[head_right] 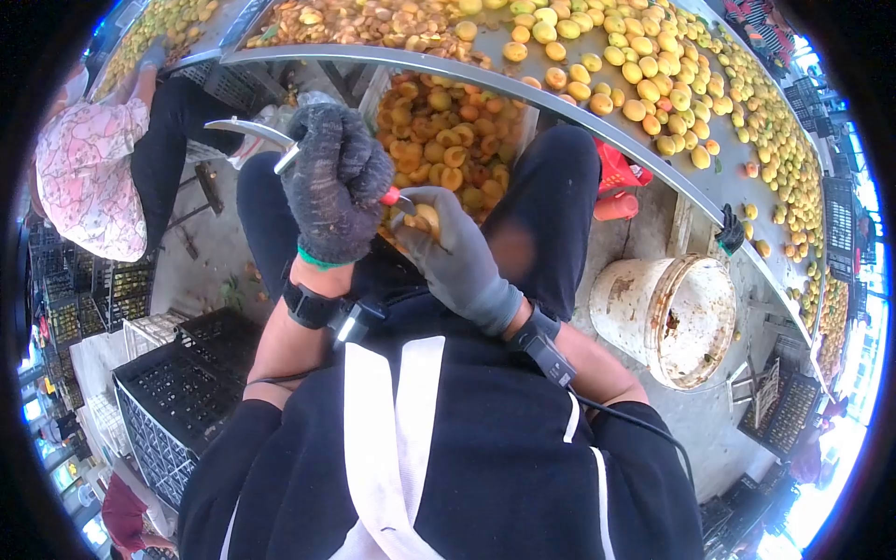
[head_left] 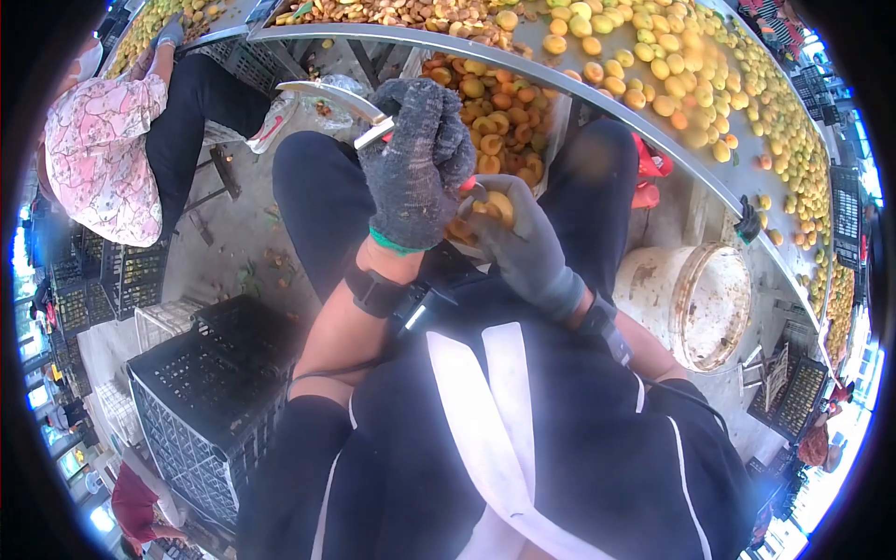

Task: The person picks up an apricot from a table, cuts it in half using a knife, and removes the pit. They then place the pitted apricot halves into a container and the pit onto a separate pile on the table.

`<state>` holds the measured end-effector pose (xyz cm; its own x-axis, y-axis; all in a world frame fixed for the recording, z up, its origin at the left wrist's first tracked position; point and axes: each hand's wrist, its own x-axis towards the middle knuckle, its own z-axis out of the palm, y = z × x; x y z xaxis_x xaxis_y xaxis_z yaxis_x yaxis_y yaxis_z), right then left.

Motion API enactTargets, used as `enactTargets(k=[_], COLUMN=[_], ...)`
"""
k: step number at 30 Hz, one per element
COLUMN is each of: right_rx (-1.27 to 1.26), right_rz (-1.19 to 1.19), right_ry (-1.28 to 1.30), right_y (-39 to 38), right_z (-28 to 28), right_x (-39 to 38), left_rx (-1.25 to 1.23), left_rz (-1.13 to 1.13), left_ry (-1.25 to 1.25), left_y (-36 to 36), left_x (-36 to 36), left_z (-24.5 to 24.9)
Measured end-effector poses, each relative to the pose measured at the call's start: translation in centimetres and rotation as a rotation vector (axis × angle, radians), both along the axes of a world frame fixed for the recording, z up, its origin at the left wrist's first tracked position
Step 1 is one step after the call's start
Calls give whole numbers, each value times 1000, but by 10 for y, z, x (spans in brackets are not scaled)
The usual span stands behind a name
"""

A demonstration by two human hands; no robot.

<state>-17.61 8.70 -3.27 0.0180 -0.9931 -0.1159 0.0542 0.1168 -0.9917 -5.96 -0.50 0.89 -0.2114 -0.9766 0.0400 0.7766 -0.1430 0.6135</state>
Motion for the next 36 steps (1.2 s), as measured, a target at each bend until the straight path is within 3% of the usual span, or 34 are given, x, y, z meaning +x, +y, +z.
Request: enactTargets(k=[2, 7, 9, 12, 13, 14, 15, 18, 23, 24, 26, 29, 33, 36], right_rx=[-23, -153, -233, -21, -170, -319, -320, -383, 134, 128, 213, 276, 155, 78], right_rz=[-37, 49, 90, 256, 223, 189, 189, 59, 220, 212, 151, -30, -78, -126], right_ry=[170, 264, 282, 220, 308, 396, 397, 394, -72, -68, -324, -254, -356, -269], right_y=[2, 5, 6, 4, 5, 5, 5, 2, 0, 0, -4, -22, -84, -153], right_z=[-1, -1, 0, -1, -6, -9, -9, -6, 0, -4, -13, 8, 11, 29], right_x=[3, 0, -4, -9, -8, -7, -5, 1, -7, -8, -13, -25, -56, -83], left_rx=[43, 113, 229, 311, 314, 378, 439, 479, 247, 241, 122, 128, 223, 311], left_rz=[23, -26, -177, -204, -204, -249, -293, -341, -194, -202, -282, -228, -164, -173], left_ry=[-49, -173, -95, -29, -29, 142, 314, 329, 91, 93, 282, 266, 183, 215], left_y=[7, 8, 4, -1, -5, -11, -14, -11, -17, -20, -31, -38, -42, -41], left_x=[-4, 1, 10, 15, 17, 18, 18, 12, 19, 24, 37, 48, 55, 51], left_z=[-2, -8, -13, -21, -29, -35, -40, -39, -24, -21, -12, -4, -26, -44])
